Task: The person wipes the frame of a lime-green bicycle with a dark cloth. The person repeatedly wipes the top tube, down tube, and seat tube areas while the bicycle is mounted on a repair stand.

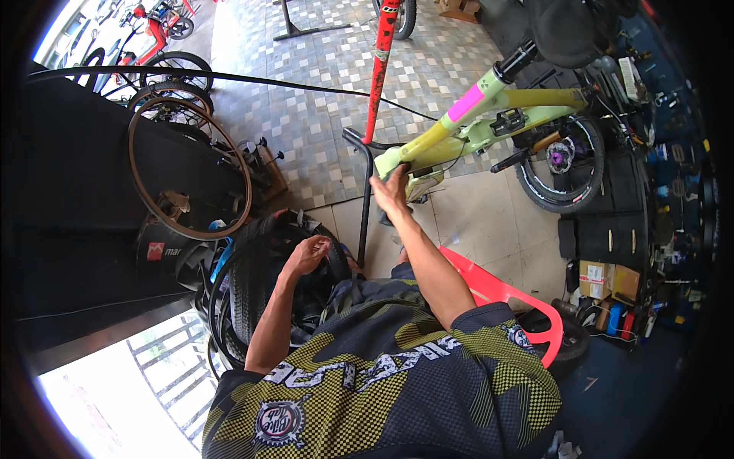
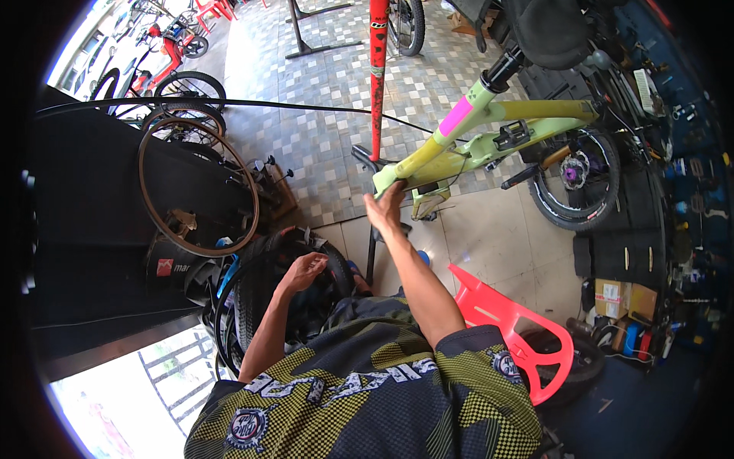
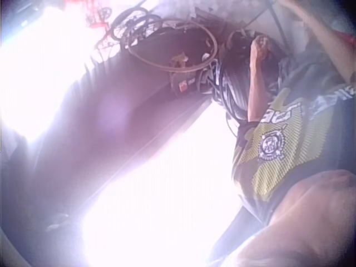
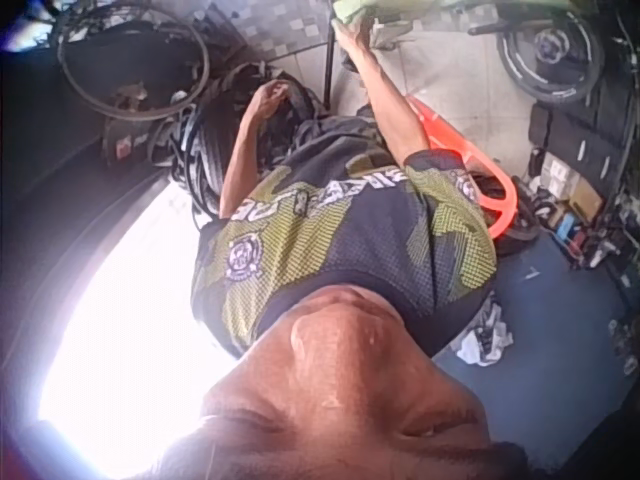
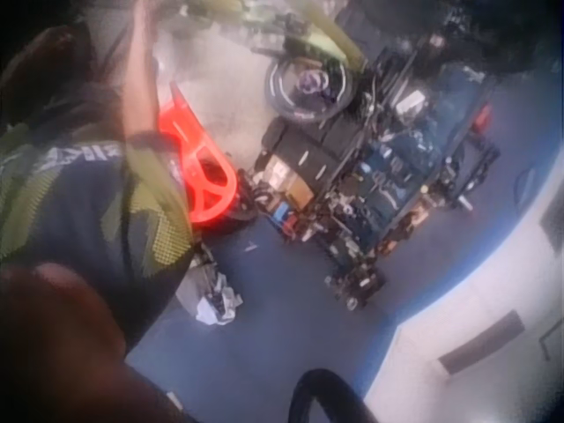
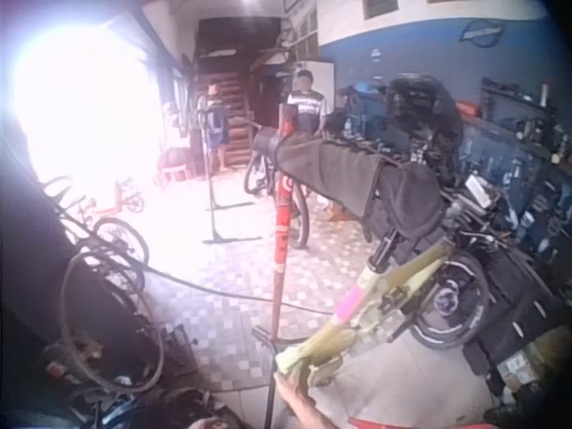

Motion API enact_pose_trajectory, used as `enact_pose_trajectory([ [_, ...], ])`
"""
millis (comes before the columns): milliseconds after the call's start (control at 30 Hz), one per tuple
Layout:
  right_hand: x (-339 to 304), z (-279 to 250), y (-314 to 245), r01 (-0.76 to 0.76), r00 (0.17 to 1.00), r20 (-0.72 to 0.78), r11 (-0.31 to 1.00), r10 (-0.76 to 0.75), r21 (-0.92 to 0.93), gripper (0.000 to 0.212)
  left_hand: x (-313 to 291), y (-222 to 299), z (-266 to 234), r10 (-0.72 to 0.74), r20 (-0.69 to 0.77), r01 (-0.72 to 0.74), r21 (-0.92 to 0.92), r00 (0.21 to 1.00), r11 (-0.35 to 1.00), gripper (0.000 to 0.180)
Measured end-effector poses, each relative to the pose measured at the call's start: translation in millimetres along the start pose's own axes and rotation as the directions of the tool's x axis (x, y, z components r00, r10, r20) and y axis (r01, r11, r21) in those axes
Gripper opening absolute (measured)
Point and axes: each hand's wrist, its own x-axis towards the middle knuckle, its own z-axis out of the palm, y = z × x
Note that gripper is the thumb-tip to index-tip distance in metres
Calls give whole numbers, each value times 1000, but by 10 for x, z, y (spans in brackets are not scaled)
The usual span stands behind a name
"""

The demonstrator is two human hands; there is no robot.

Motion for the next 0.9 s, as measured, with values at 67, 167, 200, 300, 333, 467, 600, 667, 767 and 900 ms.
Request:
enact_pose_trajectory([
  [67,-171,78,-3,60,993,102,998,-60,2,110,14,-8,18,20,-14,-19,12,1000,1000,35],
  [167,-387,-160,191,143,956,264,989,-130,-30,95,22,-38,13,30,-29,-30,19,999,999,36],
  [200,-413,-290,270,187,944,291,979,-156,-79,92,18,-59,8,17,-41,-17,12,999,1000,36],
  [300,-403,-676,306,208,962,247,901,-117,-381,82,-39,-199,23,-23,-58,24,14,998,1000,37],
  [333,-385,-808,254,239,957,258,856,-129,-459,79,-61,-231,31,-32,-51,33,29,998,999,37],
  [467,-239,-956,169,378,921,328,682,-210,-626,76,-166,-204,33,-68,-6,69,103,998,992,37],
  [600,-234,-867,137,357,931,307,668,-198,-653,75,-203,-231,29,-75,-22,77,100,997,992,37],
  [667,-251,-791,110,340,938,277,693,-207,-635,75,-248,-265,18,-85,-37,88,80,996,993,37],
  [767,-215,-689,139,322,947,219,697,-236,-641,79,-328,-244,6,-130,-70,136,86,989,987,38],
  [900,-253,-521,54,190,970,227,843,-82,-504,80,-453,-408,-14,-165,-78,173,105,983,979,41],
])
